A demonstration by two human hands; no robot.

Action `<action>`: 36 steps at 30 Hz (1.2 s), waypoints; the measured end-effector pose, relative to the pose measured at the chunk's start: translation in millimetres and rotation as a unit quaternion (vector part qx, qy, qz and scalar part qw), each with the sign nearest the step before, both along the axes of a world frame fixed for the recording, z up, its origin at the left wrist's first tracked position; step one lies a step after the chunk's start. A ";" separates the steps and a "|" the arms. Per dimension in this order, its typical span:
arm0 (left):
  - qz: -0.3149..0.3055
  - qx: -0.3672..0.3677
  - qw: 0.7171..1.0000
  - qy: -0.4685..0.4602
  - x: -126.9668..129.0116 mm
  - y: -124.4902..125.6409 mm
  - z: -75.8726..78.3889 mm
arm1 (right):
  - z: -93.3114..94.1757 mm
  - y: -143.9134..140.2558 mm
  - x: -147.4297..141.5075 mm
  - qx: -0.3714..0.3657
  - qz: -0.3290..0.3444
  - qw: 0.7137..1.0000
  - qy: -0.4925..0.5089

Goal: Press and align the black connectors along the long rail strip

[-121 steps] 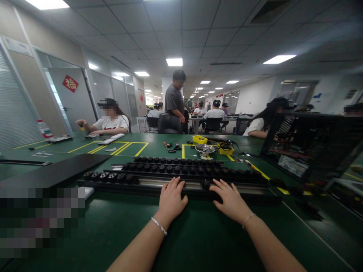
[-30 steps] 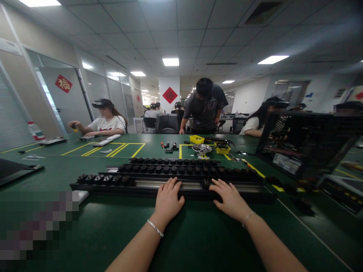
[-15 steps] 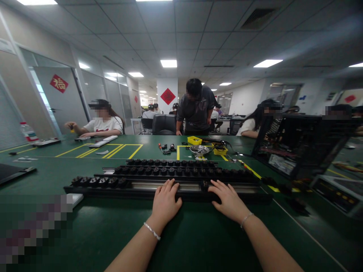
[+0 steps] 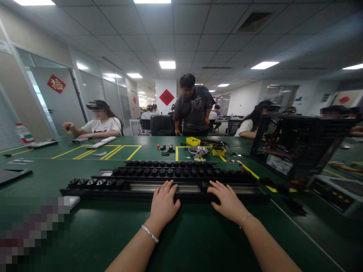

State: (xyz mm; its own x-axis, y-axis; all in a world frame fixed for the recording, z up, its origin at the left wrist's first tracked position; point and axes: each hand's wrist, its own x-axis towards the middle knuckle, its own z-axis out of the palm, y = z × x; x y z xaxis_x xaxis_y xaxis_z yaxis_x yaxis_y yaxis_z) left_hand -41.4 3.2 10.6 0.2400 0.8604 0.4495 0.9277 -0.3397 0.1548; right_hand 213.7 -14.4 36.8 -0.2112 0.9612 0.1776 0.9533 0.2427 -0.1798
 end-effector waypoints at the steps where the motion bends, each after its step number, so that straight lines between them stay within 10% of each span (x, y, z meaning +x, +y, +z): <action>1: 0.000 0.001 1.000 -0.001 0.0 0.0 -0.1 | 0.0 0.0 -0.1 0.001 0.000 1.000 0.000; 19: -0.011 -0.001 1.000 -0.002 -3.1 0.4 0.4 | 2.1 -2.5 2.1 0.012 0.000 0.999 0.032; 29: -0.002 0.004 1.000 -0.002 -1.4 0.7 0.3 | -12.8 13.5 -42.3 0.137 -0.191 0.964 0.123; 36: -0.001 0.010 1.000 -0.006 -1.5 1.8 -2.0 | -6.6 15.3 -48.6 0.134 -0.197 0.964 0.119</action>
State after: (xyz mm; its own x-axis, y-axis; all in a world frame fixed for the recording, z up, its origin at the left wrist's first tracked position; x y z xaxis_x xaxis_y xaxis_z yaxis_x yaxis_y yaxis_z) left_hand -42.9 5.0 8.6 0.2366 0.8510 0.4688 0.9248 -0.3451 0.1598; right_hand 165.1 0.9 30.2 0.2371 0.8714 0.4295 0.9209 -0.0607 -0.3852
